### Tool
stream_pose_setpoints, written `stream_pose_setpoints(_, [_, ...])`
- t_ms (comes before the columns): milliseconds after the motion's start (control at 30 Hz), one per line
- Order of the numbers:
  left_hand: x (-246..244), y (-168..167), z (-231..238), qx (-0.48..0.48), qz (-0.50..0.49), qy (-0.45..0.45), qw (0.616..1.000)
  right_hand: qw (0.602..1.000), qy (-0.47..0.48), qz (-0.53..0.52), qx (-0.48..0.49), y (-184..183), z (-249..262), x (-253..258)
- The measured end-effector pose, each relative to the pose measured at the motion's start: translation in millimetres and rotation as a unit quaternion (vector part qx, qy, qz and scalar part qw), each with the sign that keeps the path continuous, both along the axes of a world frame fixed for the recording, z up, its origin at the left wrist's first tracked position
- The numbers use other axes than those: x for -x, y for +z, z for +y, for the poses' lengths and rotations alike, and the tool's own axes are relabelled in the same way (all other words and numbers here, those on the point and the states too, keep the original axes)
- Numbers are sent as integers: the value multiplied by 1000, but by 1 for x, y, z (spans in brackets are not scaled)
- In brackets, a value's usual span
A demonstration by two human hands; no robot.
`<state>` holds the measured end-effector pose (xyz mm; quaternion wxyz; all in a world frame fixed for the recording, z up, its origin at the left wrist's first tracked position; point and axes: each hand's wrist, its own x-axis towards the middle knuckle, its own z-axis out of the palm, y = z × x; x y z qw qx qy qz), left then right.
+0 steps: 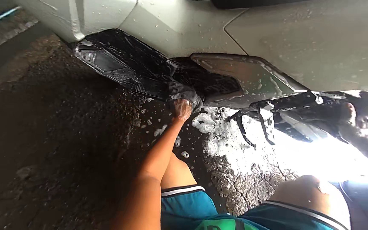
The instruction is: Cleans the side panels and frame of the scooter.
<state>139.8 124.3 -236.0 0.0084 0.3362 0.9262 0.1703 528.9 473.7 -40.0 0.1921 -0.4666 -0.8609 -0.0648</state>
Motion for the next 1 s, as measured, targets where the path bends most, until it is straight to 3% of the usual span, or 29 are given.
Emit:
stream_pose_setpoints(33, [-23, 21, 12, 9, -33, -1, 999, 1000, 2, -11, -7, 0, 3, -1])
stream_pose_setpoints(100, [-81, 123, 35, 104, -225, -19, 969, 1000, 16, -12, -19, -1, 6, -3])
stream_pose_setpoints(167, [-127, 165, 43, 37, -323, -49, 945, 999, 28, -6, -21, -3, 8, -4])
stream_pose_setpoints(233, [-137, 163, 53, -24, -334, -48, 941, 1000, 17, -11, 14, 11, -11, 4])
stream_pose_setpoints(300, [-122, 141, 69, -109, -316, 27, 942, 1000, 10, 1, 9, 9, -7, 5])
stream_pose_setpoints(367, [-105, 151, 85, -86, -351, 76, 929, 1000, 0, -1, 9, 17, -11, 8])
stream_pose_setpoints(433, [-125, 134, 95, -135, -341, 98, 925, 998, -13, -19, 53, 31, -28, 11])
stream_pose_setpoints(467, [-140, 119, 97, -173, -310, 79, 932, 996, -22, -23, 79, 42, -38, 16])
stream_pose_setpoints(500, [-152, 117, 94, -157, -297, 33, 941, 996, -28, -21, 79, 41, -37, 17])
stream_pose_setpoints(533, [-165, 98, 92, -202, -240, -4, 949, 998, -20, -12, 53, 28, -25, 11])
stream_pose_setpoints(600, [-167, 116, 83, -162, -339, -51, 926, 999, 6, 2, -35, -7, 15, -6])
stream_pose_setpoints(667, [-138, 157, 88, -162, -452, 56, 875, 999, 5, -9, -40, -10, 20, -9])
stream_pose_setpoints(733, [-95, 178, 99, -226, -391, 131, 883, 999, 7, -15, -29, -3, 13, -5])
stream_pose_setpoints(800, [-58, 167, 114, -325, -188, 135, 917, 999, 18, -6, -33, -3, 15, -4])
stream_pose_setpoints(833, [-54, 168, 120, -326, -116, 117, 931, 999, 23, -3, -33, -2, 15, -4])
stream_pose_setpoints(933, [-98, 174, 127, -197, -70, 29, 978, 999, 34, -1, -20, 1, 9, -4])
stream_pose_setpoints(1000, [-128, 158, 135, -180, -25, -58, 982, 999, 35, 2, -28, 2, 10, -4])
